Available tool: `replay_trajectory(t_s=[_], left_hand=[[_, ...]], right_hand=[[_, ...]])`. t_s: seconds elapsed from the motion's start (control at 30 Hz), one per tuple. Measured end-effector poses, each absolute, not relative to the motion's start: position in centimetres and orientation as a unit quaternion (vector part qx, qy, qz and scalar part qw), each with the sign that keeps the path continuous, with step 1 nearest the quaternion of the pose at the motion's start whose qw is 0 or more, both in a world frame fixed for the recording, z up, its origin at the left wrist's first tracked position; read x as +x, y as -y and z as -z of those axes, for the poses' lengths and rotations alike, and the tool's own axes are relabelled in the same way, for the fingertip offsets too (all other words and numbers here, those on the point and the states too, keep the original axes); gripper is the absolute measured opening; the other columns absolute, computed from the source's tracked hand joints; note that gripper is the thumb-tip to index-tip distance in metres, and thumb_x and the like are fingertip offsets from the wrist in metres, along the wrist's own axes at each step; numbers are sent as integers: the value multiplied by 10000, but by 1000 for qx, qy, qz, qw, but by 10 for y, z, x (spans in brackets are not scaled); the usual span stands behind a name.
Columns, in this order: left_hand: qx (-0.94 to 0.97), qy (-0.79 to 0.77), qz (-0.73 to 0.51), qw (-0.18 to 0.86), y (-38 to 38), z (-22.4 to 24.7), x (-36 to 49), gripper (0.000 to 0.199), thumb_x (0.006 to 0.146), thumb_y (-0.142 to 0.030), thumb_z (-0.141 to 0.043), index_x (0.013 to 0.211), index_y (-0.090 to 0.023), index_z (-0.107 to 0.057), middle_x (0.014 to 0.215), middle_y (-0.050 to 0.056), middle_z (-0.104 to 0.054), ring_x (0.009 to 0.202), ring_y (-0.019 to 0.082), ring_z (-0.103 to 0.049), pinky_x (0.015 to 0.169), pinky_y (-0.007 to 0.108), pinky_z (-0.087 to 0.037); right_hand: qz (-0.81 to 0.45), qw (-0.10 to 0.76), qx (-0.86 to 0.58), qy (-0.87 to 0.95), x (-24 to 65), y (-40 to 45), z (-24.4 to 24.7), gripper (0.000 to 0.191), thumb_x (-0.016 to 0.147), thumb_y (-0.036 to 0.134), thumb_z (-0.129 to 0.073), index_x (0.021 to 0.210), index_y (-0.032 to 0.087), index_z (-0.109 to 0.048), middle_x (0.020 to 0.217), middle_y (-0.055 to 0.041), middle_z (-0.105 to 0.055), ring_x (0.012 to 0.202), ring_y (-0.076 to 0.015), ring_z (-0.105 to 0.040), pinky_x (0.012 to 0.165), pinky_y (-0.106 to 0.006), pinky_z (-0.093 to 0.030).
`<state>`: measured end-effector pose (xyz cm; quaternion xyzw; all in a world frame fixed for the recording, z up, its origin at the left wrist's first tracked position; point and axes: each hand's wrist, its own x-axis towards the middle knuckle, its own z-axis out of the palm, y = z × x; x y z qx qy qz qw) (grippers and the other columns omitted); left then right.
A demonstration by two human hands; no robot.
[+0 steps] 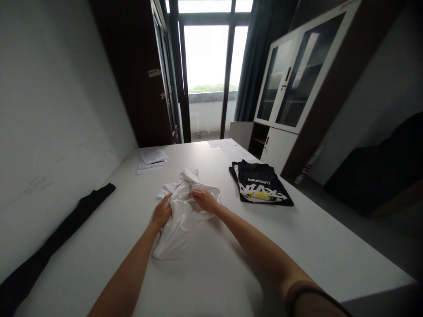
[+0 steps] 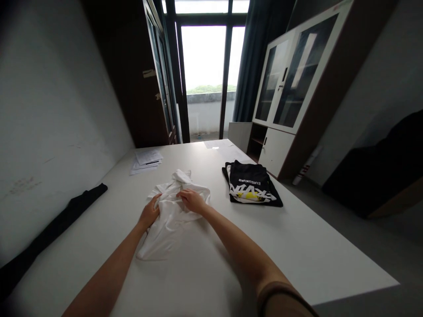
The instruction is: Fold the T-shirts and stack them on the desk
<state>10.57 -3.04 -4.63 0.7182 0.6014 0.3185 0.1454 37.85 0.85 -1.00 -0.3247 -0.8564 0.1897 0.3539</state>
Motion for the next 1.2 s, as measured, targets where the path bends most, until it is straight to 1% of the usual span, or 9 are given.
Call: replay_trajectory(t_s=[0.13,0.27,0.37,0.47,0.57,0.67,0.87,1.1,1.2], left_hand=[[750,-591,-297,22,36,41,116,579,848,-145,-506,1414,-233,-591,1490,128,-500,1418,307,-422,1185,504,-340],[801,-535,-266,-37,55,25,140,601,789,-124,-577,1354,-319,-639,1643,51,-328,1555,341,-168,1248,605,-136],[851,-470,-236,-9,70,14,160,530,789,-111,-560,1266,-310,-676,1539,62,-492,1511,329,-294,1251,626,-45],[883,-417,-208,66,79,8,178,356,841,-122,-506,1099,-269,-703,1173,61,-706,1217,255,-600,1250,562,-147],[879,-421,-189,120,86,2,193,181,875,-161,-502,935,-225,-661,970,62,-706,989,223,-656,1060,415,-434],[890,-413,-127,147,104,-7,213,81,906,-243,-542,855,-221,-600,890,62,-694,878,234,-667,817,330,-500],[931,-314,-40,182,158,-27,255,87,915,-315,-597,933,-232,-614,943,68,-720,885,259,-703,800,329,-503],[849,-223,-82,471,141,-36,248,276,952,-315,-587,1205,-226,-648,1101,51,-750,968,184,-697,843,270,-515],[841,-324,-142,410,124,-29,238,231,961,-278,-550,1144,-203,-671,1123,74,-732,1007,199,-673,928,327,-507]], right_hand=[[-171,320,-347,865,362,-31,32,318,965,150,-476,1132,214,-739,1293,-84,-678,1236,-227,-577,1087,-381,-415],[-96,266,-473,835,364,-54,42,290,987,253,-521,1192,249,-725,1302,-94,-666,1310,-268,-521,1160,-474,-316],[-76,251,-555,789,373,-65,38,370,1010,360,-508,1344,269,-639,1437,-110,-576,1368,-294,-462,1147,-513,-312],[-86,228,-585,774,390,-76,37,394,1007,418,-515,1365,293,-622,1480,-100,-543,1382,-302,-447,1136,-539,-312],[-90,221,-580,779,409,-85,42,374,1002,402,-530,1337,286,-647,1483,-88,-548,1377,-277,-463,1151,-492,-311],[-81,253,-571,777,420,-90,50,355,1010,350,-511,1315,263,-672,1469,-85,-566,1354,-237,-499,1146,-393,-338],[-77,255,-563,782,419,-83,53,350,993,337,-537,1302,269,-686,1426,-78,-606,1375,-238,-486,1150,-388,-332],[-91,253,-532,803,419,-73,51,336,1001,346,-529,1289,282,-688,1373,-66,-649,1308,-230,-548,1169,-398,-284],[-92,263,-531,800,419,-73,51,326,998,339,-535,1278,281,-691,1357,-61,-659,1292,-230,-559,1170,-404,-276]])
